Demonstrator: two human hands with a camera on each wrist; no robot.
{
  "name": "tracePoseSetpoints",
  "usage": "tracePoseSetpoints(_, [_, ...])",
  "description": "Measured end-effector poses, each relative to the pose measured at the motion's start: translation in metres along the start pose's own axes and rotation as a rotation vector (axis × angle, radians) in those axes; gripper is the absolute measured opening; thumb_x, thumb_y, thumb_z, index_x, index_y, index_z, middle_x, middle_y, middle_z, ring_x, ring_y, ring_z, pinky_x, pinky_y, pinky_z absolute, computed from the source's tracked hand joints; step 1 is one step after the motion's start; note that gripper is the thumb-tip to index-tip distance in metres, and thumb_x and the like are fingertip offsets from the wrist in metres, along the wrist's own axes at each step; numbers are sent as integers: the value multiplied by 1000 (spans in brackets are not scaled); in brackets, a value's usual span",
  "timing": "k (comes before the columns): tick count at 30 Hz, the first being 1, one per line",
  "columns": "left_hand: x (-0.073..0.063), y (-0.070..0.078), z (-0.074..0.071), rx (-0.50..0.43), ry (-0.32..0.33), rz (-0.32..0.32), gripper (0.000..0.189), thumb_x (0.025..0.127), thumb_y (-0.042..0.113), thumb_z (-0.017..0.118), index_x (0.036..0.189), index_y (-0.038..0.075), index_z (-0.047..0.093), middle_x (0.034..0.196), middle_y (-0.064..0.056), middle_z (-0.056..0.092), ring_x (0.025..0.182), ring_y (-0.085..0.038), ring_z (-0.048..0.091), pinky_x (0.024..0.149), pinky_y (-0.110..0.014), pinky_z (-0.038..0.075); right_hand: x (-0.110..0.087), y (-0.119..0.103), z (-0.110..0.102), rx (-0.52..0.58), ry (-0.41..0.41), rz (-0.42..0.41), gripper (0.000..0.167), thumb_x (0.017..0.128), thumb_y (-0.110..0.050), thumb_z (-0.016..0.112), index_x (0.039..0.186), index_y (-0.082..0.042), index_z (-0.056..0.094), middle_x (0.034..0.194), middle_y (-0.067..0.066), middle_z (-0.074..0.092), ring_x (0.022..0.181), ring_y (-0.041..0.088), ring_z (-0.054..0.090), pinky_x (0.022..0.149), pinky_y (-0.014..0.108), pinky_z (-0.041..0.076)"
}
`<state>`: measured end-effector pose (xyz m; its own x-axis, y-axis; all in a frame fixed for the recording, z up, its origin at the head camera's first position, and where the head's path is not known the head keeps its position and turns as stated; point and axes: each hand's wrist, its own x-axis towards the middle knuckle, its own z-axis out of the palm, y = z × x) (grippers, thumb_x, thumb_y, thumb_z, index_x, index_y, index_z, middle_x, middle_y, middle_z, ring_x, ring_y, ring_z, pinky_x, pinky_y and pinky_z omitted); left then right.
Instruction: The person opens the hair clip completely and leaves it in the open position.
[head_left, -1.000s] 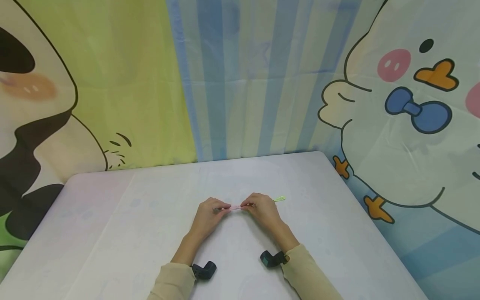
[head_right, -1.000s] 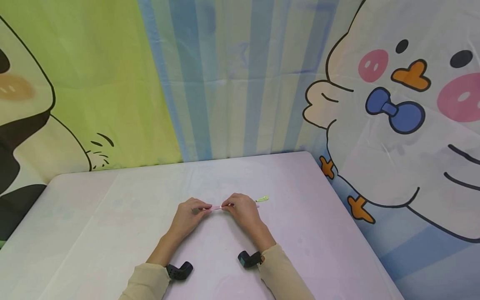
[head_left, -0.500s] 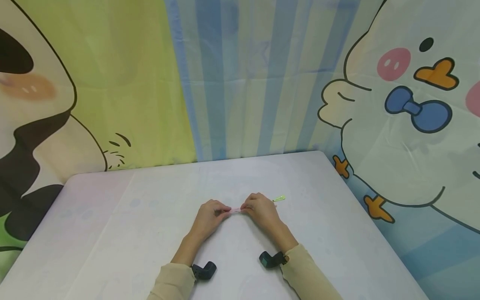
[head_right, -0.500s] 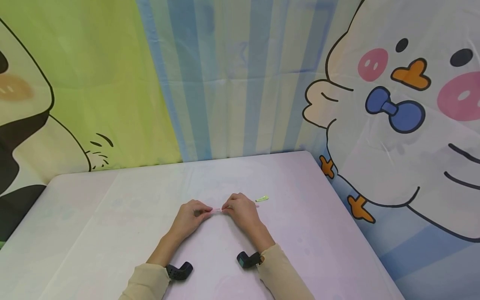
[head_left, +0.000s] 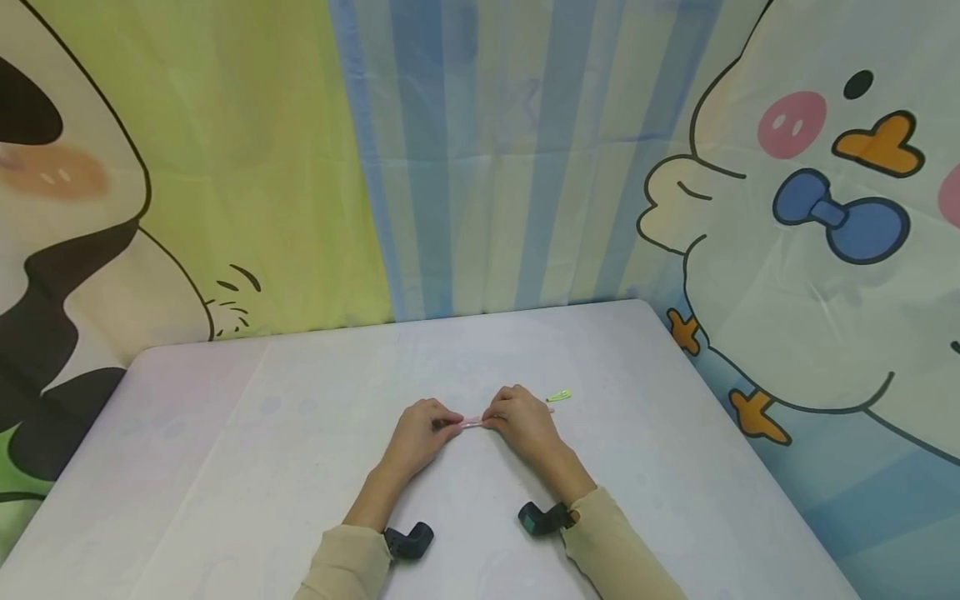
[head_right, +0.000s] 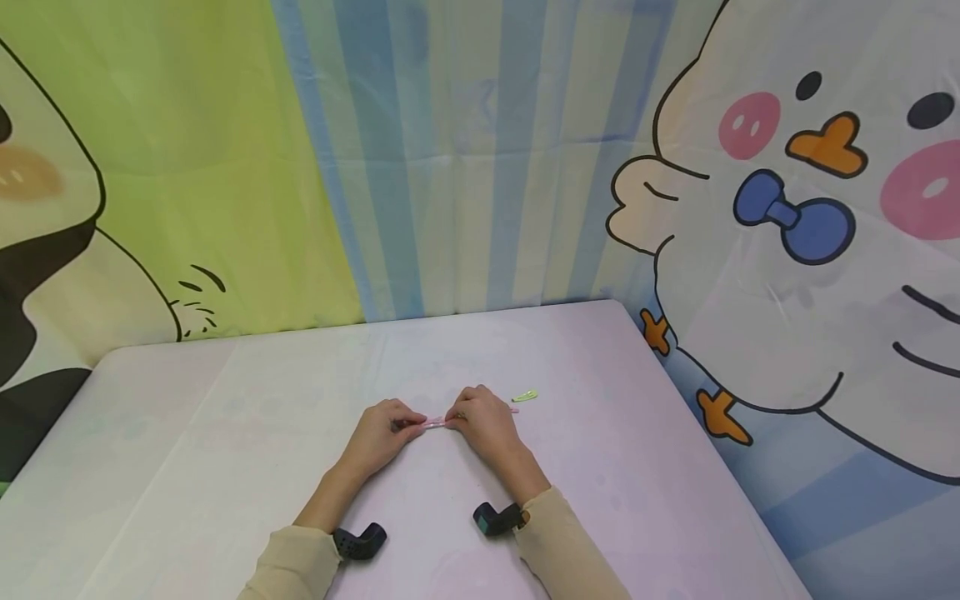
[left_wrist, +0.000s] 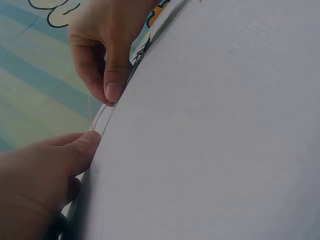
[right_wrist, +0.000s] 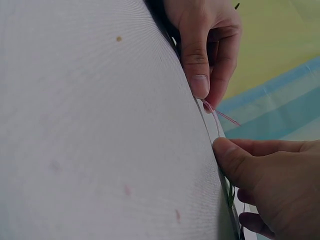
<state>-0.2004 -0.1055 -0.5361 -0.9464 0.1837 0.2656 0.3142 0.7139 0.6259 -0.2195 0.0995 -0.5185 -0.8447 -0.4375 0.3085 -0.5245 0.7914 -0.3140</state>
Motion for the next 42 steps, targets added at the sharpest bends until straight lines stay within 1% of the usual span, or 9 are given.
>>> tracePoseSetpoints(5, [0,0,0,-1,-14,-7,12,78,20,78,89,19,77,78,11,64,74,-4,53,67,-24,45,0,-1,0,18,-9,13,5,80,-30,74,80,-25,76,85,-12,64,82,7,54,71,24,47])
tracePoseSetpoints(12, [0,0,0,8,-11,-16,10,78,21,78,88,18,77,78,10,64,73,-4,52,66,-24,44,0,0,1,15,-5,14,5,80,-29,75,81,-25,76,86,-12,64,82,7,54,71,24,47])
tracePoseSetpoints(19, [1,2,-1,8,-17,-18,9,79,21,77,88,19,77,78,10,64,74,-5,54,67,-25,45,1,-1,1,16,-2,32,5,80,-29,75,80,-24,77,85,-13,64,82,7,54,70,24,47])
tracePoseSetpoints(26, [1,4,-2,-5,-26,-48,8,79,21,78,86,19,77,77,10,64,75,-5,56,68,-26,46,1,-3,0,28,-16,57,5,79,-29,76,81,-24,77,86,-12,64,82,8,54,70,24,47])
tracePoseSetpoints(32, [1,4,-1,-9,-28,-60,9,78,22,78,87,19,78,76,10,64,74,-5,55,68,-24,46,0,-4,0,33,-32,77,5,80,-27,76,82,-23,77,86,-12,64,83,8,53,70,24,47])
tracePoseSetpoints(36, [1,3,0,-12,-25,-59,9,78,21,78,87,19,78,77,10,64,74,-5,56,68,-24,46,0,-3,0,36,-31,74,4,80,-27,75,81,-23,77,85,-12,63,82,7,53,70,24,47])
tracePoseSetpoints(42, [1,4,-2,-14,-30,-62,9,78,21,78,87,18,78,78,10,64,76,-6,57,69,-25,47,1,-2,0,32,-50,81,5,80,-28,75,82,-24,77,86,-12,63,82,7,52,71,23,46])
